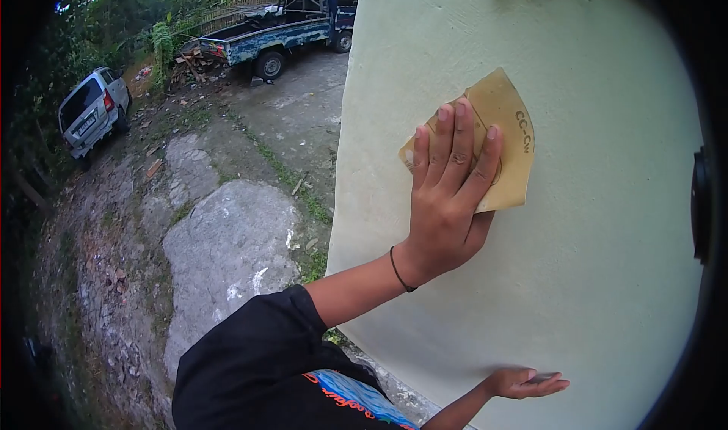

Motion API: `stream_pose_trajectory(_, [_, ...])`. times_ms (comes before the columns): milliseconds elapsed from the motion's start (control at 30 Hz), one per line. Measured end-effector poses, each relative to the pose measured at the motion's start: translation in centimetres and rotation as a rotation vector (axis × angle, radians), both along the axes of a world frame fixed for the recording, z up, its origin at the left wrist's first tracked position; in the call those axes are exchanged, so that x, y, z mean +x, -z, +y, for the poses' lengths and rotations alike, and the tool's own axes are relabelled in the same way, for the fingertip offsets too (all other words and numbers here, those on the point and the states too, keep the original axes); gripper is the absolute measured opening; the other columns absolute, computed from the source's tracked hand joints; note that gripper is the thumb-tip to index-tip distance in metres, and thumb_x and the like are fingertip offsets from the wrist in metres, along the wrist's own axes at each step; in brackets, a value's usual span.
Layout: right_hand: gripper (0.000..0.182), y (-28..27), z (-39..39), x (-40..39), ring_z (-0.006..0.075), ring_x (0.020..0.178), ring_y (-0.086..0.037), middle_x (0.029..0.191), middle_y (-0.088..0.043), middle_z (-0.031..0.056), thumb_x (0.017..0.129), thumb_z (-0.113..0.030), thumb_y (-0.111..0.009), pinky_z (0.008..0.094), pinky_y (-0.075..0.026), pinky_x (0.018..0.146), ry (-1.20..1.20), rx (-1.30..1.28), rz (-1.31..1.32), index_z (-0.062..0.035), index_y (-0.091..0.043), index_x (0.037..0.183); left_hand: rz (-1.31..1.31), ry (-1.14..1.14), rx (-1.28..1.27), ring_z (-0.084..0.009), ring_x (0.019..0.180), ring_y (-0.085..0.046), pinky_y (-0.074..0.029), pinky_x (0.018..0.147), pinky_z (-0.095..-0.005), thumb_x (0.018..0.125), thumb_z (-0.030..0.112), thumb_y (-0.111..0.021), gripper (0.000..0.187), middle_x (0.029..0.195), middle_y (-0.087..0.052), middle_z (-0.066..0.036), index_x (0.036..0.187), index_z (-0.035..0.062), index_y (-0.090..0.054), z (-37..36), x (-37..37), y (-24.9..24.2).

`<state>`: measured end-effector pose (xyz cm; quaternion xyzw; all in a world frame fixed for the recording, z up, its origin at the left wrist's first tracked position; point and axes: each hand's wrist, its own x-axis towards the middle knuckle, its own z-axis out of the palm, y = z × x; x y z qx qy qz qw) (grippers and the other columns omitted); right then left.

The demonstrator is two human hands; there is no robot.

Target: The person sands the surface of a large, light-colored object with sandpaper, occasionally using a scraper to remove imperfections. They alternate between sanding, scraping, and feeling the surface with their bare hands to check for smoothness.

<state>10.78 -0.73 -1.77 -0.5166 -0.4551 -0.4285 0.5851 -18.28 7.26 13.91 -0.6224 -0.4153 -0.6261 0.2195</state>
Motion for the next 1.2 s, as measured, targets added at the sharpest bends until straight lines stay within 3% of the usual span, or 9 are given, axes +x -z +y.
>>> stream_pose_trajectory(100, [0.043, -0.2, 0.1, -0.4, 0.0355, 0.134, -0.025, 0.145, -0.023, 0.0217, 0.092, -0.012, -0.037, 0.045, -0.029, 0.106, -0.018, 0.02, 0.025, 0.0035, -0.037, 0.132, -0.01, 0.051, -0.013, -0.0341, 0.139, -0.013, -0.002, 0.11, -0.0507, 0.079, 0.01, -0.048, 0.054, 0.147, -0.022, -0.021, 0.133, 0.0061, -0.045, -0.8, 2.9, 7.3])
stream_pose_trajectory(233, [0.044, -0.3, -0.1, -0.4, 0.0343, 0.137, -0.019, 0.147, -0.021, 0.0201, 0.094, -0.014, -0.032, 0.0448, -0.028, 0.108, 0.03, -0.039, -0.014, 0.0039, -0.032, 0.134, 0.093, 0.127, -0.157, -0.0312, 0.141, -0.008, 0.003, 0.11, -0.0518, 0.077, 0.01, -0.049, 0.054, 0.148, -0.021, -0.019, 0.131, 0.0126, -0.048, -3.9, 6.3, 24.0])
stream_pose_trajectory(333, [0.044, -0.3, -0.1, -0.2, 0.0342, 0.137, -0.019, 0.146, -0.021, 0.0203, 0.094, -0.015, -0.033, 0.0451, -0.027, 0.108, 0.011, -0.047, -0.023, 0.0042, -0.033, 0.133, 0.221, 0.079, -0.157, -0.0364, 0.14, -0.004, 0.003, 0.109, -0.0548, 0.085, 0.021, -0.052, 0.045, 0.148, -0.015, -0.025, 0.128, 0.0089, -0.048, -3.3, 4.7, 19.9])
stream_pose_trajectory(533, [0.041, -0.4, -0.1, -0.4, 0.0357, 0.133, -0.026, 0.145, -0.023, 0.021, 0.093, -0.015, -0.038, 0.0455, -0.029, 0.106, 0.004, 0.004, -0.008, 0.0035, -0.039, 0.13, 0.063, 0.051, 0.02, -0.0372, 0.139, -0.01, -0.001, 0.11, -0.0487, 0.08, 0.012, -0.051, 0.057, 0.147, -0.017, -0.025, 0.136, 0.0061, -0.041, -0.1, 0.1, -1.7])
stream_pose_trajectory(633, [0.04, -0.3, 0.1, -0.3, 0.0358, 0.133, -0.026, 0.144, -0.024, 0.0214, 0.094, -0.016, -0.037, 0.0456, -0.029, 0.107, -0.02, 0.026, -0.003, 0.004, -0.04, 0.129, 0.04, 0.036, 0.008, -0.0369, 0.139, -0.008, -0.001, 0.11, -0.0497, 0.082, 0.014, -0.049, 0.055, 0.147, -0.017, -0.025, 0.136, 0.0069, -0.042, -0.1, 1.6, 0.2])
stream_pose_trajectory(800, [0.043, -0.3, -0.2, -0.3, 0.0348, 0.136, -0.019, 0.146, -0.021, 0.0199, 0.094, -0.016, -0.034, 0.0452, -0.026, 0.108, 0.031, -0.032, -0.015, 0.0041, -0.033, 0.133, 0.183, 0.074, -0.162, -0.0363, 0.14, -0.002, 0.004, 0.109, -0.0543, 0.083, 0.017, -0.049, 0.049, 0.149, -0.013, -0.022, 0.131, 0.0141, -0.048, -4.1, 7.5, 19.7])
stream_pose_trajectory(867, [0.043, -0.4, 0.2, -0.3, 0.035, 0.136, -0.019, 0.146, -0.021, 0.0201, 0.094, -0.015, -0.034, 0.0453, -0.026, 0.108, 0.03, -0.021, -0.038, 0.0041, -0.033, 0.133, 0.217, 0.087, -0.222, -0.036, 0.14, 0.0, 0.005, 0.108, -0.0547, 0.084, 0.021, -0.05, 0.047, 0.15, -0.012, -0.021, 0.131, 0.0151, -0.049, -4.4, 6.8, 20.2])
stream_pose_trajectory(1067, [0.043, -0.1, -0.2, -0.1, 0.0356, 0.137, -0.018, 0.147, -0.019, 0.0206, 0.094, -0.014, -0.033, 0.0449, -0.027, 0.108, 0.02, -0.042, -0.025, 0.0049, -0.032, 0.133, 0.001, 0.069, -0.051, -0.0391, 0.139, -0.007, 0.001, 0.109, -0.052, 0.086, 0.024, -0.05, 0.049, 0.147, -0.016, -0.028, 0.132, 0.0094, -0.047, -0.3, -0.1, 1.1])
stream_pose_trajectory(1200, [0.042, -0.1, 0.0, 0.0, 0.0356, 0.135, -0.023, 0.145, -0.022, 0.0207, 0.094, -0.013, -0.035, 0.0447, -0.029, 0.107, 0.016, -0.012, -0.004, 0.0034, -0.035, 0.132, -0.029, 0.004, -0.019, -0.0412, 0.138, -0.009, -0.001, 0.109, -0.0518, 0.086, 0.023, -0.05, 0.048, 0.145, -0.017, -0.029, 0.131, 0.0076, -0.047, 0.3, 0.3, -0.1])
